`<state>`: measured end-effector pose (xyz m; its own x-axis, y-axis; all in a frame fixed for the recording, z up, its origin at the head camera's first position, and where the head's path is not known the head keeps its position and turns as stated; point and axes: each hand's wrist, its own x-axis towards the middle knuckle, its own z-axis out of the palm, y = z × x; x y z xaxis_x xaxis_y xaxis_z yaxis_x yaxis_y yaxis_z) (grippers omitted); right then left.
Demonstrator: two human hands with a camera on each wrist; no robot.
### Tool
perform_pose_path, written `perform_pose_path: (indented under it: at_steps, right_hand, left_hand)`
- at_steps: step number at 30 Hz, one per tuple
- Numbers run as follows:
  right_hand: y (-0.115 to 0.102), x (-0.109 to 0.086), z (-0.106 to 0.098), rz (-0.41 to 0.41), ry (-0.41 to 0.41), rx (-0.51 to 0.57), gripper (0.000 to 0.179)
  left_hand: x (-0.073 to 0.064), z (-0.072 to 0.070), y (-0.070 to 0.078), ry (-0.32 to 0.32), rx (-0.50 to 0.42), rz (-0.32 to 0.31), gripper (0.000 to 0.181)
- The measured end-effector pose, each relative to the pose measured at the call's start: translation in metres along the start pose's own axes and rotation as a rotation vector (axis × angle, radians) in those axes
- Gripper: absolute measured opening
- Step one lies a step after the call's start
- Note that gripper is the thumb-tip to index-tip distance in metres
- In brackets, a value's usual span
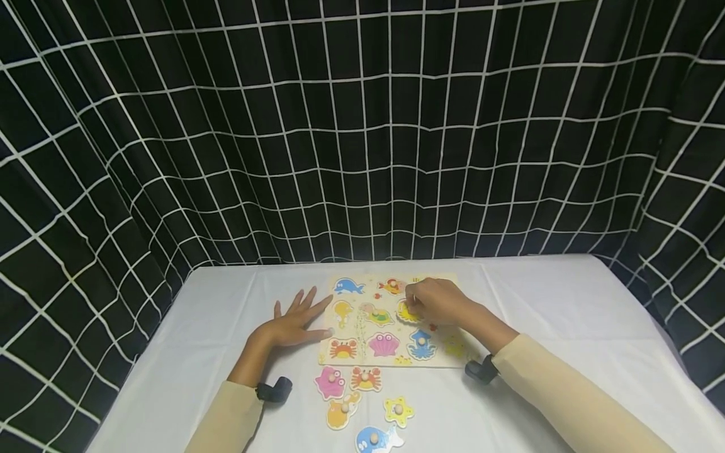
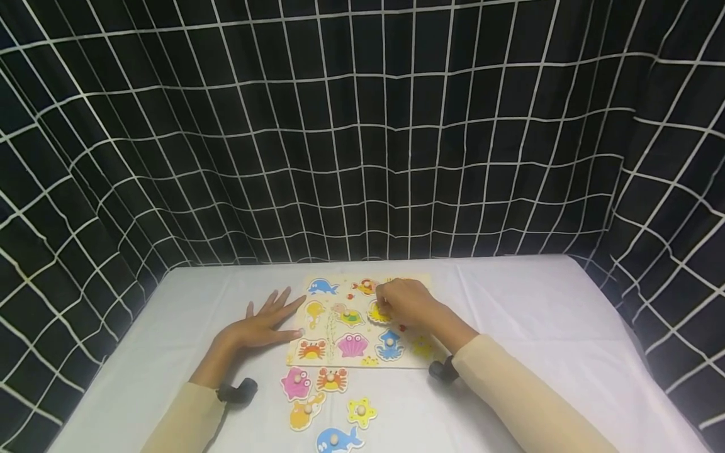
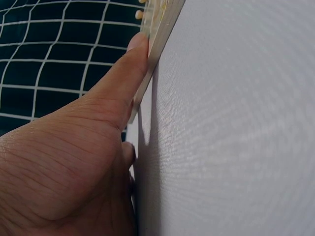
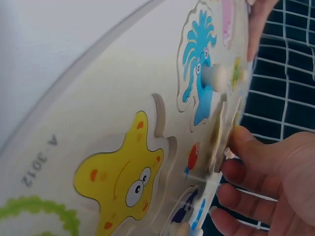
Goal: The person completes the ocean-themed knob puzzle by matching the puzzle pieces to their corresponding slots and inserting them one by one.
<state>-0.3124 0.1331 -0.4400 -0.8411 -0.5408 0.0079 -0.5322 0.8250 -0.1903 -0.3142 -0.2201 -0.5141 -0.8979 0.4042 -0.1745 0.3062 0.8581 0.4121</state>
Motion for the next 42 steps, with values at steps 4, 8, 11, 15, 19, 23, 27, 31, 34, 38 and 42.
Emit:
perform_pose_path:
  at_steps: [4,8,11,15,19,23,27,31,34,38,42]
  right_hand:
    - [0.002,0.002,0.002,0.002,0.0,0.016,0.004]
    - [0.004,0.005,0.005,-0.012,0.005,0.027,0.005]
    - [0.004,0.008,0.006,-0.027,0.008,0.032,0.005]
    - [0.003,0.011,0.005,-0.03,0.001,0.033,0.012]
    - [0.001,0.014,0.005,-0.009,-0.013,0.027,0.008]
    - [0.002,0.014,0.006,0.013,-0.016,0.025,0.003]
    - [0.001,0.014,0.006,0.027,-0.008,0.032,0.005]
    - [0.0,0.013,0.004,0.036,-0.006,0.038,0.007]
    - [-0.001,0.011,0.001,0.037,0.002,0.022,0.011]
    - [-0.005,0.007,-0.002,0.032,0.033,-0.014,0.019]
    - [-0.012,-0.001,-0.007,0.029,0.076,-0.012,0.024]
  left_hand:
    - [-0.004,-0.004,0.006,-0.007,0.012,-0.001,0.089]
    - [-0.01,-0.012,0.013,-0.014,-0.006,0.0,0.086]
    - [-0.014,-0.016,0.018,-0.02,-0.012,0.004,0.083]
    - [-0.015,-0.018,0.02,-0.023,-0.002,0.005,0.082]
    - [-0.015,-0.018,0.02,-0.019,-0.001,0.007,0.084]
    - [-0.014,-0.019,0.02,-0.024,-0.012,0.009,0.083]
    - [-0.015,-0.019,0.02,-0.024,-0.016,0.009,0.083]
    - [-0.014,-0.019,0.02,-0.026,-0.004,0.004,0.082]
    - [-0.014,-0.018,0.019,-0.024,-0.005,0.006,0.082]
    - [-0.015,-0.018,0.021,-0.019,-0.013,0.01,0.082]
    - [-0.016,-0.017,0.022,-0.016,-0.01,0.012,0.082]
